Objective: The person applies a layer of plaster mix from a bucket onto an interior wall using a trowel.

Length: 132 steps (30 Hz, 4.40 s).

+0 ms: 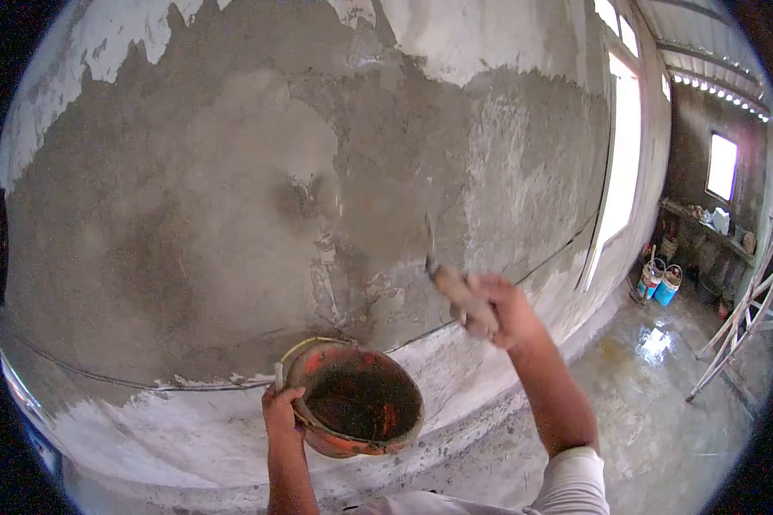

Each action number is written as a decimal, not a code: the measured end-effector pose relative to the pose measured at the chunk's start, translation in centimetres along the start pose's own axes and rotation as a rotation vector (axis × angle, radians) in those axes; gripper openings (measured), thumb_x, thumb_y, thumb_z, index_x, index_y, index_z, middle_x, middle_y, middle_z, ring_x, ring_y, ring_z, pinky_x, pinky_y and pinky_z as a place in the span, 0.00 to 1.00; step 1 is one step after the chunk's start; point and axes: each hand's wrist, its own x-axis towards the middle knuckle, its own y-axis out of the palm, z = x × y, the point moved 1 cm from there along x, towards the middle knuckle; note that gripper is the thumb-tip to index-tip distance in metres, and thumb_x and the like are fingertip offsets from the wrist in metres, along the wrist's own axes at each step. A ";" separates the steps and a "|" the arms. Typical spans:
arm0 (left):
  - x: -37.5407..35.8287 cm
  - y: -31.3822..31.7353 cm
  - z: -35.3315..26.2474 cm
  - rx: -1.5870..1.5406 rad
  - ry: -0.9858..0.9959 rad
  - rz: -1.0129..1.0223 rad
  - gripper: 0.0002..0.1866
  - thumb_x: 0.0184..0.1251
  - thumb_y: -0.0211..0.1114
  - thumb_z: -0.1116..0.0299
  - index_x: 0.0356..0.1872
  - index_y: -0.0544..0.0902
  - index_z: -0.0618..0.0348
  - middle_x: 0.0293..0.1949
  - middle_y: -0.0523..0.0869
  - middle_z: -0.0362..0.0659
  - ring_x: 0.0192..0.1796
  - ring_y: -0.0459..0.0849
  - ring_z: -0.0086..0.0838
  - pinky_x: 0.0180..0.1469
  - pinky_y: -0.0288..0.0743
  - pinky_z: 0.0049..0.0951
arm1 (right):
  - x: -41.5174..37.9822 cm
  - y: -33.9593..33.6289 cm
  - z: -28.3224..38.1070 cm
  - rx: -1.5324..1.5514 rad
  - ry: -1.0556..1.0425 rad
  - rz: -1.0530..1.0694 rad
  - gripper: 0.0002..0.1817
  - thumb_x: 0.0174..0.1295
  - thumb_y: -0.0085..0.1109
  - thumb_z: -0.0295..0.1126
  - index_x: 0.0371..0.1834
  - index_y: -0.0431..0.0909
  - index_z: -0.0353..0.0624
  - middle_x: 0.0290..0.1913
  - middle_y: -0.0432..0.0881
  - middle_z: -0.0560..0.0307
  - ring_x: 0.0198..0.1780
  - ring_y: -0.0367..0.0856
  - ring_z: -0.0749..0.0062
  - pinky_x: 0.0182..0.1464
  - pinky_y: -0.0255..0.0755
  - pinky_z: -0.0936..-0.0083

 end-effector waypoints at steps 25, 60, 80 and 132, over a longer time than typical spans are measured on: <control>-3.1 -4.5 2.4 0.160 -0.019 -0.120 0.20 0.40 0.70 0.81 0.41 0.85 0.69 0.35 0.87 0.46 0.36 0.84 0.39 0.43 0.78 0.41 | 19.1 5.2 9.4 -1.655 -1.311 -0.453 0.34 0.54 0.64 0.26 0.69 0.74 0.52 0.47 0.81 0.42 0.40 0.81 0.46 0.40 0.79 0.56; -2.6 -9.5 0.4 0.268 0.014 -0.029 0.22 0.40 0.68 0.82 0.43 0.81 0.69 0.35 0.85 0.48 0.30 0.83 0.39 0.35 0.79 0.42 | 18.2 4.9 9.2 -1.497 -1.366 -0.592 0.25 0.56 0.60 0.24 0.61 0.79 0.41 0.41 0.83 0.36 0.39 0.81 0.40 0.45 0.77 0.54; -4.2 -10.5 -0.3 0.177 0.064 -0.144 0.14 0.48 0.67 0.83 0.40 0.83 0.70 0.36 0.85 0.46 0.35 0.81 0.34 0.39 0.77 0.34 | 23.9 15.1 13.1 -1.526 -1.558 -0.605 0.26 0.51 0.63 0.27 0.57 0.81 0.36 0.36 0.79 0.38 0.37 0.79 0.42 0.42 0.76 0.56; -7.1 -2.6 2.8 1.001 0.020 0.133 0.18 0.46 0.72 0.72 0.42 0.87 0.65 0.30 0.88 0.48 0.34 0.86 0.32 0.42 0.79 0.34 | -19.2 -4.2 -21.4 -1.329 0.455 0.105 0.14 0.68 0.66 0.31 0.52 0.83 0.32 0.48 0.86 0.53 0.49 0.83 0.75 0.45 0.80 0.71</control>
